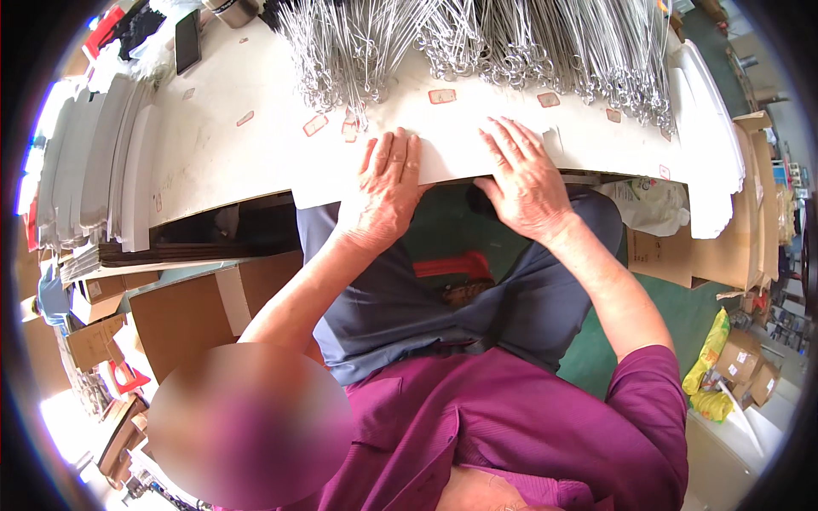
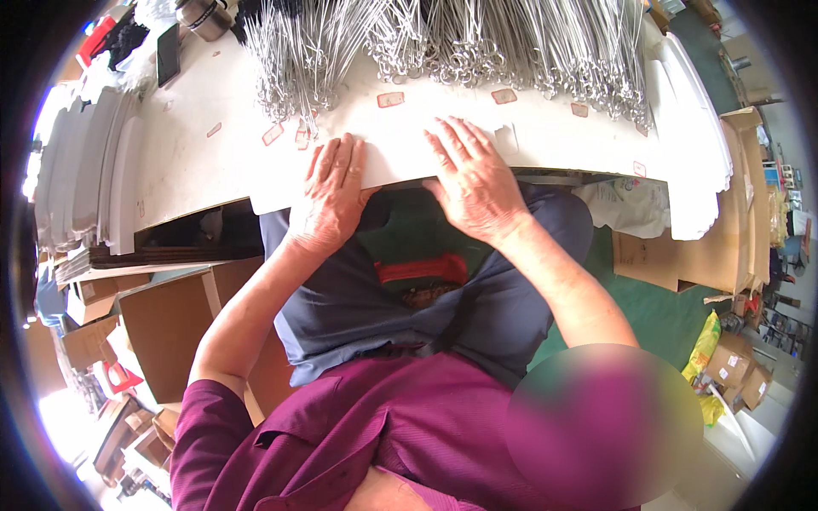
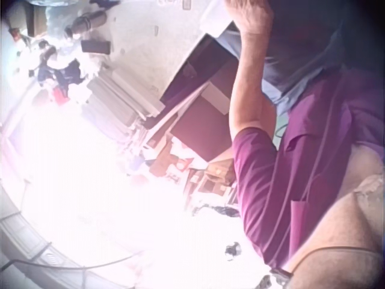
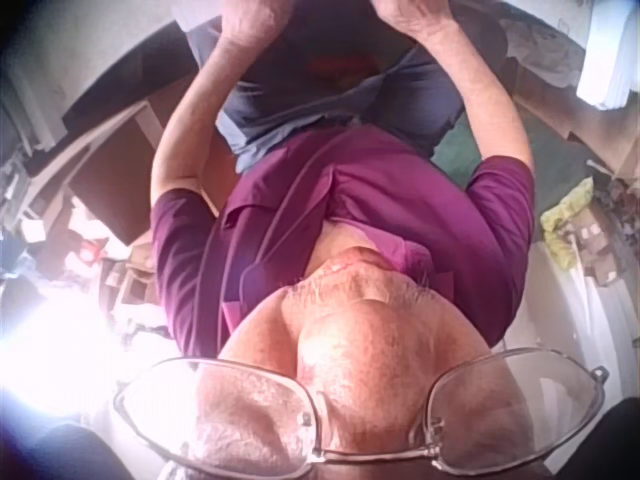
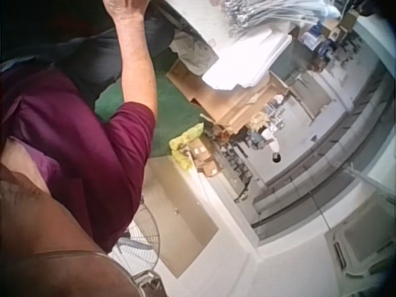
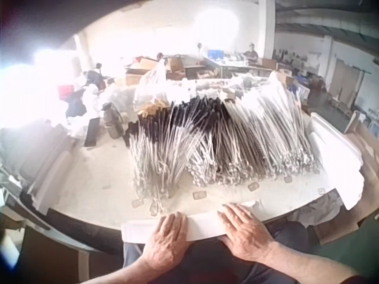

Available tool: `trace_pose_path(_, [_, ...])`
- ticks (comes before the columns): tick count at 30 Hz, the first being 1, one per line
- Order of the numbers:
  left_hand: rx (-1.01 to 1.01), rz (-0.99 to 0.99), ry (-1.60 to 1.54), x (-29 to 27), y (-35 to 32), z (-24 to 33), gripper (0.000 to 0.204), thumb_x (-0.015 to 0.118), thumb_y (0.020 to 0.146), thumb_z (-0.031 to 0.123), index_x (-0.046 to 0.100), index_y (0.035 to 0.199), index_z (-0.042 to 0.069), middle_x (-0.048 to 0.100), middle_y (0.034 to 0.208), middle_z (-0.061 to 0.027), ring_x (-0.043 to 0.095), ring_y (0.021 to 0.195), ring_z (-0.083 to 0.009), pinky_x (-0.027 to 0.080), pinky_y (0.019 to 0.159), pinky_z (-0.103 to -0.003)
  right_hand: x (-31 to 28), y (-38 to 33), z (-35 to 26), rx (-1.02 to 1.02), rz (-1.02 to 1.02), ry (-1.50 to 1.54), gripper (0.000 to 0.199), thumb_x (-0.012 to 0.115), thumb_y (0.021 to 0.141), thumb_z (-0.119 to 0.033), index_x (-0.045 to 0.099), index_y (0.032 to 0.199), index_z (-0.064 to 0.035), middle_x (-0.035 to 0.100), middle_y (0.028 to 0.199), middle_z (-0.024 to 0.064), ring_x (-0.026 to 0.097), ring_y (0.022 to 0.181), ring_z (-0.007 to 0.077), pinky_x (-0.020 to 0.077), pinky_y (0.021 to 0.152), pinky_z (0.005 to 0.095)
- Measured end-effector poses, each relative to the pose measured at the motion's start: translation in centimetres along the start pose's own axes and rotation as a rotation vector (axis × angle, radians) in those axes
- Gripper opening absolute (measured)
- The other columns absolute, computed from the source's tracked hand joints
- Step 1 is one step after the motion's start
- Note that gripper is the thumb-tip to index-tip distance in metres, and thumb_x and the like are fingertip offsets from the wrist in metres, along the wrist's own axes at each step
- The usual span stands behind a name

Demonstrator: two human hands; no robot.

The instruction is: Insert bundles of small industrial brushes into cardboard boxes.

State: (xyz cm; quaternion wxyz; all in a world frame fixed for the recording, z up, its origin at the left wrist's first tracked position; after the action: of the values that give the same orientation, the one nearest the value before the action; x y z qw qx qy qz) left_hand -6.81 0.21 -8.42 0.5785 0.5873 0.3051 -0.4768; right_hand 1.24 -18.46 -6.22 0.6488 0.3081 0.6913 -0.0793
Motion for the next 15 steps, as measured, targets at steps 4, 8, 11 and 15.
trace_pose_path(4, [0.02, -0.06, 0.012, 0.3, -0.7, -0.2, 0.073, 0.072, 0.09, 0.031, 0.044, 0.147, -0.005, 0.046, 0.151, -0.0258, 0.043, 0.142, -0.0409, 0.031, 0.119, -0.054, 1.4, 0.5, -1.0, -0.028, 0.021, -0.054, 0.067, 0.069, 0.09, -0.023, 0.047, 0.146, 0.0063, 0.047, 0.152, 0.0216, 0.041, 0.145, 0.0349, 0.0272, 0.124, 0.0463])
trace_pose_path(8, [-0.004, -0.071, 0.037, -1.2, -3.1, -3.4, 0.073, 0.074, 0.086, 0.018, 0.043, 0.148, -0.005, 0.044, 0.154, -0.0263, 0.043, 0.142, -0.0424, 0.032, 0.12, -0.054, 0.8, -1.0, 1.7, 0.018, 0.009, -0.091, 0.067, 0.067, 0.092, -0.023, 0.045, 0.148, 0.0056, 0.045, 0.154, 0.0202, 0.039, 0.146, 0.0327, 0.0257, 0.126, 0.0453])
trace_pose_path(11, [-0.034, -0.082, 0.061, -2.9, -4.5, -4.7, 0.078, 0.075, 0.078, 0.007, 0.044, 0.148, -0.005, 0.045, 0.154, -0.0255, 0.043, 0.142, -0.0416, 0.032, 0.12, -0.053, -0.1, -2.6, 4.1, 0.087, 0.002, -0.151, 0.072, 0.067, 0.094, -0.029, 0.039, 0.152, 0.0039, 0.042, 0.158, 0.0172, 0.036, 0.149, 0.0305, 0.0244, 0.127, 0.0444])
trace_pose_path(15, [-0.053, -0.143, 0.123, -3.3, -4.9, -5.8, 0.079, 0.072, 0.076, 0.002, 0.042, 0.149, -0.005, 0.043, 0.155, -0.0244, 0.041, 0.144, -0.0418, 0.032, 0.121, -0.052, -0.2, -2.6, 4.2, 0.063, 0.034, -0.13, 0.07, 0.067, 0.094, -0.03, 0.042, 0.15, 0.0038, 0.044, 0.156, 0.0172, 0.038, 0.148, 0.03, 0.026, 0.126, 0.0443])
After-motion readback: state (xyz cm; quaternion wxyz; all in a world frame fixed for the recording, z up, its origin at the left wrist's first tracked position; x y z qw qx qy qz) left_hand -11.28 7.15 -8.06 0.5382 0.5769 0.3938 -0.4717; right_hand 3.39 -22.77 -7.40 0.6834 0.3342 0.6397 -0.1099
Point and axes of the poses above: each hand's wrist, its own y-axis towards the middle knuckle, its own x-axis out of the palm, z = x × y, the point moved 5 cm from there along y, towards the middle knuckle
